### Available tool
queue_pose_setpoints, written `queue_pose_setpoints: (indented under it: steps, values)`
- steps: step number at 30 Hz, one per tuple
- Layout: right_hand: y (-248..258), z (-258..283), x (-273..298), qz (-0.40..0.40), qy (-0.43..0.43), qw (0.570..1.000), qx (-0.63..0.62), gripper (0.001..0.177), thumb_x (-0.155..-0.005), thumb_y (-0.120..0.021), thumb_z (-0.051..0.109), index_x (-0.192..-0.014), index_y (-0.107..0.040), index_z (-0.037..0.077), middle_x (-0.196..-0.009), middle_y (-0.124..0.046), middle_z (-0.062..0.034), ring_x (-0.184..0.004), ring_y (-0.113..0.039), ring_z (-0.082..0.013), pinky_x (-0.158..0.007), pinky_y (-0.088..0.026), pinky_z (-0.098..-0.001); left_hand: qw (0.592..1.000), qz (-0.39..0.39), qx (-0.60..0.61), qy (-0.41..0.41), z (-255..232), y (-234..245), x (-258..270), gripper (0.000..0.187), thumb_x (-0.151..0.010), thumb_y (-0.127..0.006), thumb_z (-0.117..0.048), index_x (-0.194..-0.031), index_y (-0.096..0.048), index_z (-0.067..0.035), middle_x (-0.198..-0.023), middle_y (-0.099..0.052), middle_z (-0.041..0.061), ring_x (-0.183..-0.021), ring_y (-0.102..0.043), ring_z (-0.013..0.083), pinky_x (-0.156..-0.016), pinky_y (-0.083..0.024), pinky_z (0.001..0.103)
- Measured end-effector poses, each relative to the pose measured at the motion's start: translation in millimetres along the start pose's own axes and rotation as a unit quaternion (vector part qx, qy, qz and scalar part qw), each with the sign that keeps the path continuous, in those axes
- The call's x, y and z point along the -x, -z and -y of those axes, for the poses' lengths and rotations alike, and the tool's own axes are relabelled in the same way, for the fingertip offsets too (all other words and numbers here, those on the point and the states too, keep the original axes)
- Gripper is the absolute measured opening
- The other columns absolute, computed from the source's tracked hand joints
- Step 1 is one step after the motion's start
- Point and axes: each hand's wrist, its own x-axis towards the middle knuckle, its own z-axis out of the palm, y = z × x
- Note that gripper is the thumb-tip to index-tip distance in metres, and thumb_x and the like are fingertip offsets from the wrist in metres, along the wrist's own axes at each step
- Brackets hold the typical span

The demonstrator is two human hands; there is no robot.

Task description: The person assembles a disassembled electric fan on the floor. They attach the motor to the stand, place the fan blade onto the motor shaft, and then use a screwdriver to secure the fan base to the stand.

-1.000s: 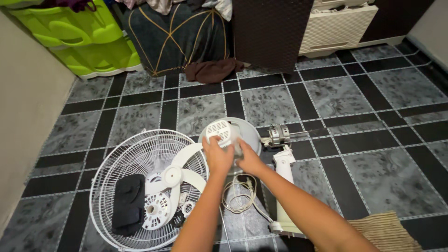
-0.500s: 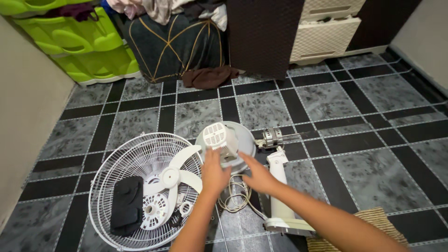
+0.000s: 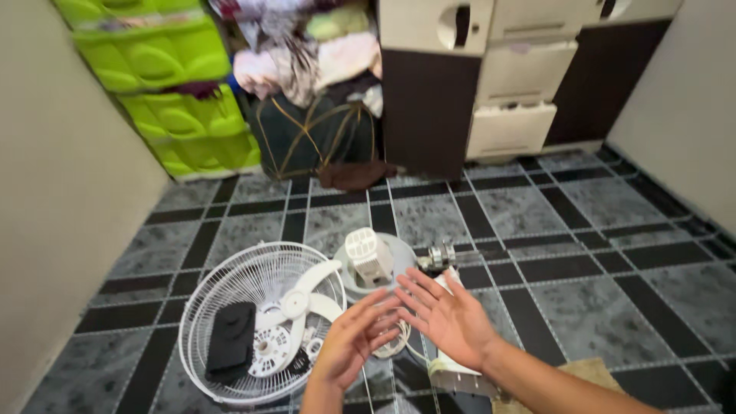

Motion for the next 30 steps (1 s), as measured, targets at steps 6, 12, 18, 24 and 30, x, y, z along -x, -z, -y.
queue_pose_setpoints:
  steps: [6,12,18,24,30]
  values:
    - [-19,4,12,0.041,0.014,0.994,-0.104,0.086,-0.095,-0.038,0.071,-0.156,-0.035,0.010,-0.163,-0.032,-0.0128,-0.147,-0.030,-0.0337,-0.118,-0.026,-0.0513,0.960,-0.021,0.259,-0.108,7,-5,5,0.075,-0.100,-0.041,-0.052,-0.155,-0.028,-0.004,-0.164,-0.030,0.013,-0.148,-0.033,0.0331,-0.117,-0.032,0.056]
    - [0,16,14,-0.179,0.053,0.979,-0.086,0.095,-0.088,-0.033,0.078,-0.155,-0.038,0.011,-0.165,-0.034,-0.0126,-0.148,-0.032,-0.0363,-0.118,-0.025,-0.0535,0.933,-0.180,0.291,-0.113,3,15,10,0.099,-0.088,-0.043,-0.071,-0.160,-0.022,-0.007,-0.166,-0.029,0.004,-0.151,-0.026,0.0288,-0.118,-0.022,0.059]
    - [34,45,11,-0.200,0.113,0.972,-0.041,0.103,-0.084,-0.035,0.083,-0.158,-0.032,0.013,-0.166,-0.032,-0.0105,-0.151,-0.029,-0.0361,-0.120,-0.024,-0.0542,0.923,-0.226,0.256,-0.176,-24,51,34,0.104,-0.088,-0.041,-0.076,-0.161,-0.017,-0.006,-0.169,-0.026,0.006,-0.151,-0.025,0.0302,-0.119,-0.019,0.058]
    - [71,74,14,-0.196,0.152,0.969,0.008,0.108,-0.081,-0.036,0.087,-0.160,-0.029,0.014,-0.169,-0.027,-0.0096,-0.153,-0.025,-0.0371,-0.121,-0.023,-0.0570,0.911,-0.275,0.190,-0.244,-64,90,76,0.102,-0.087,-0.040,-0.075,-0.162,-0.017,-0.009,-0.169,-0.022,0.005,-0.154,-0.024,0.0311,-0.119,-0.018,0.061]
    - [94,94,30,-0.207,0.180,0.960,0.054,0.110,-0.081,-0.034,0.089,-0.162,-0.025,0.015,-0.170,-0.025,-0.0080,-0.155,-0.024,-0.0369,-0.121,-0.023,-0.0606,0.900,-0.305,0.134,-0.282,-90,106,118,0.102,-0.091,-0.042,-0.074,-0.163,-0.014,-0.007,-0.172,-0.018,0.009,-0.156,-0.020,0.0335,-0.119,-0.016,0.063]
